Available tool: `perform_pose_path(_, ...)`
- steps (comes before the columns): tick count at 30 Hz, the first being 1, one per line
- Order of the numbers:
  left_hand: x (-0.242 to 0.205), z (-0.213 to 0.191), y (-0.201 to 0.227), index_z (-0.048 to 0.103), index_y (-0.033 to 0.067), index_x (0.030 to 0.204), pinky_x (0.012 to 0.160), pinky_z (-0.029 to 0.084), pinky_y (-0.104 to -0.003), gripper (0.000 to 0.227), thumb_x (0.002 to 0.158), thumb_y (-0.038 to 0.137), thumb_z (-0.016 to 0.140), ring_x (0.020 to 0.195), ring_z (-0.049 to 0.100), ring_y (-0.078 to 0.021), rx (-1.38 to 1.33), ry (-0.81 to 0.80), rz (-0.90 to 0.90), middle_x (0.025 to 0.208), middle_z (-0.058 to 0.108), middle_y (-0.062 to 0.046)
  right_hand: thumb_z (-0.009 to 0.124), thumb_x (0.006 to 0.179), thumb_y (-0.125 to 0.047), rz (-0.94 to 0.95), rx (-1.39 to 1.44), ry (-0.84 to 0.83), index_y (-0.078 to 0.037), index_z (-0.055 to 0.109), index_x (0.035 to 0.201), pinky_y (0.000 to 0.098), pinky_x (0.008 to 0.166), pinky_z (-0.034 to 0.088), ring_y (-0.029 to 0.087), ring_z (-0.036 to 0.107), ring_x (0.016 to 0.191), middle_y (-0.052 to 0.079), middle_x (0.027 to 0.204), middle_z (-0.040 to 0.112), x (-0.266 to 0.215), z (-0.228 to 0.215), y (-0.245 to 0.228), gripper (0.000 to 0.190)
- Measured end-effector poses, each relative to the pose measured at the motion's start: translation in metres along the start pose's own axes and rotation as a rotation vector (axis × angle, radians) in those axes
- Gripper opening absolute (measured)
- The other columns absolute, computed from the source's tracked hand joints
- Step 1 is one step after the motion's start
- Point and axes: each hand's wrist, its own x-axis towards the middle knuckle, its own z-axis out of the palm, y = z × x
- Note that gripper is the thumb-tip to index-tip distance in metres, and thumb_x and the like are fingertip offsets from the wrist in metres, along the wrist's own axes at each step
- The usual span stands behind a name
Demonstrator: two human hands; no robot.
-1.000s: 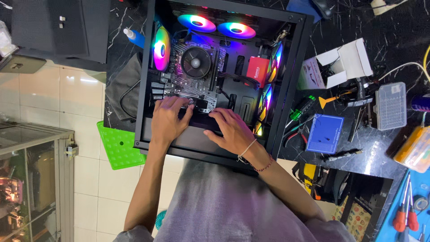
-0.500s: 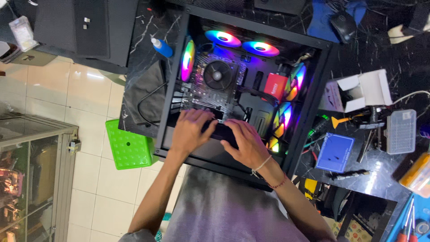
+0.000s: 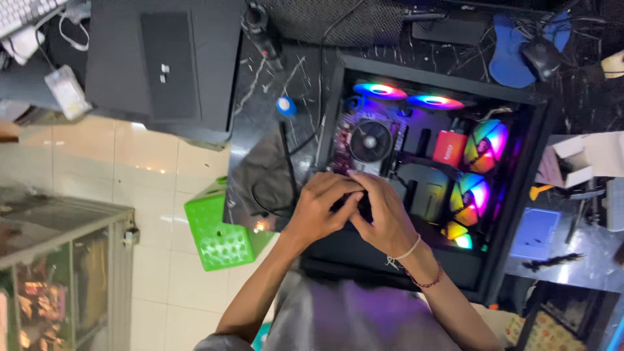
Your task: The person works inside an open computer case, connecting internal cables and adjusting components. They then plug a power cable into the back of the case, causing the internal RGB fans to light up. Finally, they connect a monitor cable to the back of the case.
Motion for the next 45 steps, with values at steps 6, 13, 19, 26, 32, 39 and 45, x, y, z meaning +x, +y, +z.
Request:
perform_pose_path(6,0.066,-0.054,-0.043,0.084,0.0154,0.110,0.082,0.063,-0.038,0.012,0.108,0.019,0.073,0.087,0.080,-0.0285,-0.104,-0.030,0.054,0.094,0.082,-0.004,0.071,0.102,-0.011,-0.049,-0.066,0.194,0.006,0.053,0.157,0.0544,0.115,0.053,0.043,0.067,0.134,0.022,0.148,0.066,0.087,0.010,-0.021,0.060)
perform_pose_path(13,0.179,-0.101,-0.090,0.084,0.0112,0.115,0.083,0.064,-0.045,0.015,0.103,0.009,0.077,0.087,0.080,-0.0334,-0.141,-0.066,0.014,0.104,0.084,-0.012,0.071,0.100,0.000,-0.073,0.001,0.316,0.018,0.016,0.167,0.0657,0.125,0.040,0.053,0.053,0.151,0.034,0.164,0.049,0.185,0.000,-0.008,0.088)
perform_pose_path(19,0.301,-0.121,-0.143,0.077,-0.0032,0.123,0.083,0.064,-0.062,0.030,0.095,0.008,0.082,0.098,0.078,-0.0499,0.032,-0.229,-0.090,0.117,0.073,-0.030,0.072,0.101,-0.002,-0.036,-0.011,0.282,0.013,0.002,0.173,0.0685,0.122,0.038,0.056,0.050,0.150,0.035,0.167,0.045,0.287,-0.020,0.022,0.101)
perform_pose_path(26,0.435,-0.062,-0.267,0.070,0.0006,0.141,0.126,0.039,-0.066,0.038,0.108,0.020,0.072,0.148,0.052,-0.0580,-0.212,-0.156,-0.323,0.145,0.067,-0.036,0.069,0.101,-0.003,0.069,-0.020,0.259,0.005,0.000,0.176,0.0697,0.107,0.049,0.060,0.056,0.143,0.039,0.164,0.048,0.380,-0.019,0.064,0.102)
perform_pose_path(32,0.482,-0.035,-0.297,0.060,0.0239,0.163,0.140,0.020,-0.056,0.047,0.116,0.032,0.061,0.168,0.029,-0.0390,-0.340,-0.145,-0.586,0.173,0.048,-0.016,0.065,0.102,-0.005,0.116,-0.018,0.254,0.003,0.004,0.176,0.0684,0.106,0.052,0.057,0.058,0.142,0.036,0.165,0.048,0.413,-0.016,0.075,0.096)
perform_pose_path(39,0.480,-0.052,-0.294,0.046,0.0211,0.164,0.106,0.050,-0.042,0.060,0.109,0.044,0.046,0.139,0.071,-0.0234,-0.731,-0.095,-0.749,0.169,0.061,0.005,0.063,0.103,-0.015,0.232,0.082,0.274,-0.012,0.004,0.175,0.0596,0.114,0.053,0.038,0.063,0.147,0.024,0.172,0.050,0.429,-0.015,0.082,0.093)
perform_pose_path(45,0.502,-0.047,-0.290,0.041,0.0058,0.169,0.113,0.057,-0.053,0.076,0.103,0.040,0.056,0.137,0.070,-0.0390,-0.982,0.015,-0.945,0.176,0.049,-0.017,0.066,0.103,-0.017,0.236,0.048,0.303,-0.012,0.006,0.174,0.0481,0.102,0.058,0.033,0.069,0.138,0.023,0.167,0.055,0.447,-0.011,0.097,0.093)
